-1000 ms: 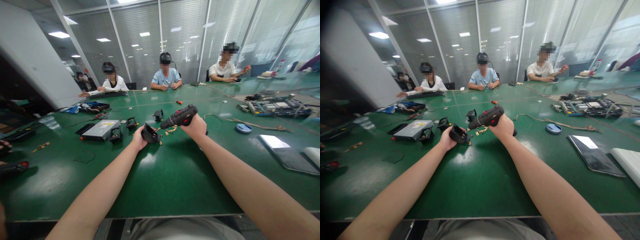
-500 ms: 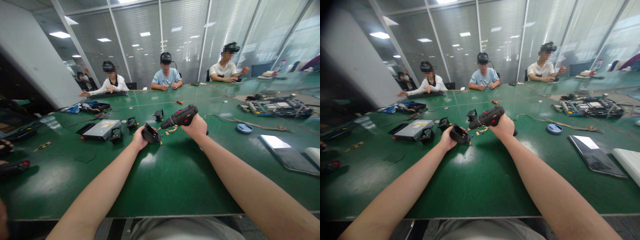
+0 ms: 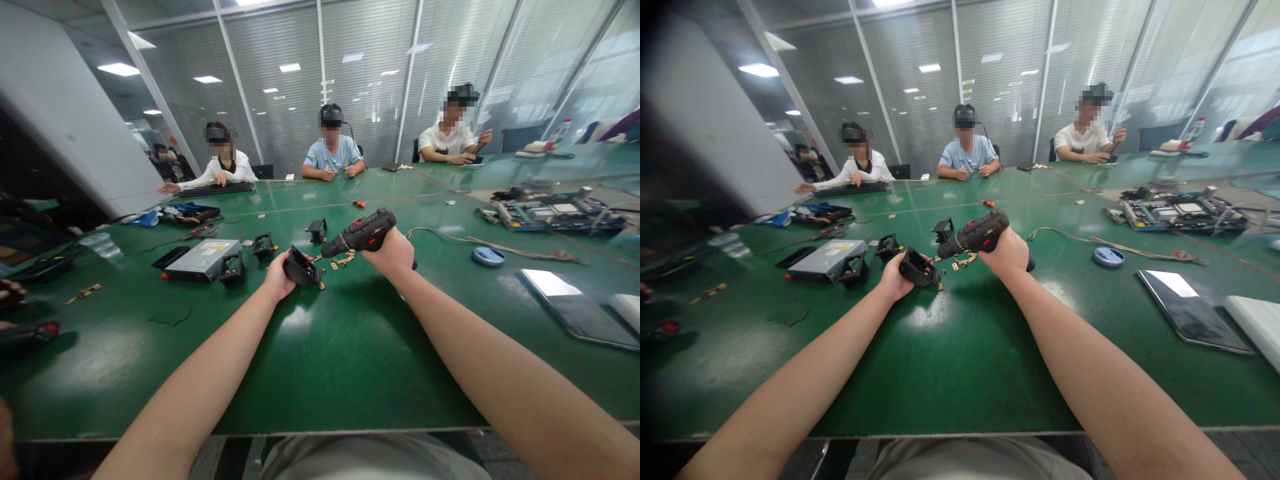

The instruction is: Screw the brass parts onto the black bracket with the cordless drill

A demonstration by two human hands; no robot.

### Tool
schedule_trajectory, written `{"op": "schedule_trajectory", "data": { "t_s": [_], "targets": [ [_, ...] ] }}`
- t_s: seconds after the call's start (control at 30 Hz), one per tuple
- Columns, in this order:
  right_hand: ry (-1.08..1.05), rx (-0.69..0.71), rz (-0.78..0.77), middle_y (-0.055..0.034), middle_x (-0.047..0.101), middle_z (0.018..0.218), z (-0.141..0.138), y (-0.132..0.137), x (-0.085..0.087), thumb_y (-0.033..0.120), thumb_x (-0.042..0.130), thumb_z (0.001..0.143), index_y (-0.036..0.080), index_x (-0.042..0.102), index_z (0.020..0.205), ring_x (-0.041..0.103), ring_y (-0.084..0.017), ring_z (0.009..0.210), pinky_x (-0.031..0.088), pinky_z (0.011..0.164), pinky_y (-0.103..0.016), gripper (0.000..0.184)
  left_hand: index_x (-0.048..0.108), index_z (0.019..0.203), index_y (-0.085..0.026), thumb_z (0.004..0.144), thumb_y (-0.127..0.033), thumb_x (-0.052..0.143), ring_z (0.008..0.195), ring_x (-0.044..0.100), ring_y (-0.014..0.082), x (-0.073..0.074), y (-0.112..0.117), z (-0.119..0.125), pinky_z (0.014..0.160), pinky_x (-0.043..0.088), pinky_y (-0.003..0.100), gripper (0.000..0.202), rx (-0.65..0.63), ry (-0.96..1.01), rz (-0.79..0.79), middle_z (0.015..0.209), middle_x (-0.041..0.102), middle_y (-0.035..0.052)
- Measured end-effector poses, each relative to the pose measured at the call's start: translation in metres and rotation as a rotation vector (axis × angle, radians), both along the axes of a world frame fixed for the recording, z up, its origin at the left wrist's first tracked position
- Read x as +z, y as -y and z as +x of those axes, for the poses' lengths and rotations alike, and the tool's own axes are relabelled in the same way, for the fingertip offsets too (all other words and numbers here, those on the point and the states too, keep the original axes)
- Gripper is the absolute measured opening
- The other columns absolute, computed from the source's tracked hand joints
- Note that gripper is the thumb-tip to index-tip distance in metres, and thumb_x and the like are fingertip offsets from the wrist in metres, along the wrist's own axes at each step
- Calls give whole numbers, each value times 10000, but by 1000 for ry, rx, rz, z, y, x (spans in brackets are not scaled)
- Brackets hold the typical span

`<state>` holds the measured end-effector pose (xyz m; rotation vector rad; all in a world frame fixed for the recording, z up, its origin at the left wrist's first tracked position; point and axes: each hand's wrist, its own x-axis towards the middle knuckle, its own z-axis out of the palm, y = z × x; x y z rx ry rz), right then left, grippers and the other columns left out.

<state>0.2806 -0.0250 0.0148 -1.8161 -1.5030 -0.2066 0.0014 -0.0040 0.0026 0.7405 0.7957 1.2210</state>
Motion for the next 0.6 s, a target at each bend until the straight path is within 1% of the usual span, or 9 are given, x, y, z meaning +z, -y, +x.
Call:
{"op": "schedule_trajectory", "data": {
  "t_s": [0.17,0.23,0.33,0.4,0.5,0.6],
  "targets": [
    [-10,5,-12,-144,732,1033,-1,2,2,484,760,665,175,570,1145,710,-363,951,542,788,-433,602,715,830,-102,899,-399,489,836,712,259,0,1,0,823,569,393,379,16,-34,8,919,749,168],
    [-19,23,-23,-147,730,1043,1,3,4,511,771,668,174,573,1158,709,-366,964,543,799,-439,627,700,842,-119,883,-397,534,825,715,251,-3,-1,0,809,571,386,326,67,-48,23,900,746,141],
    [-36,109,-44,-165,722,1106,5,5,8,561,799,655,162,567,1202,699,-372,1022,542,834,-447,716,644,820,-178,805,-378,684,775,713,221,-11,-8,-3,809,574,374,205,234,-42,118,781,706,42],
    [-40,169,-53,-177,710,1159,7,8,12,541,809,663,154,556,1241,685,-371,1075,538,869,-445,740,607,792,-193,730,-366,783,709,693,188,-15,-14,-6,778,573,346,254,358,-44,148,719,659,-10],
    [-38,212,-79,-182,703,1195,4,15,19,455,780,720,149,561,1253,672,-365,1121,532,900,-436,652,602,801,-186,699,-387,834,658,664,155,-17,-20,-11,725,565,312,324,492,-33,92,715,644,-19],
    [-51,225,-126,-179,717,1168,-6,24,27,376,718,784,145,600,1199,680,-354,1109,534,889,-411,489,618,794,-174,743,-498,798,640,658,156,-13,-22,-15,688,564,316,375,592,-60,50,717,650,3]
  ]
}}
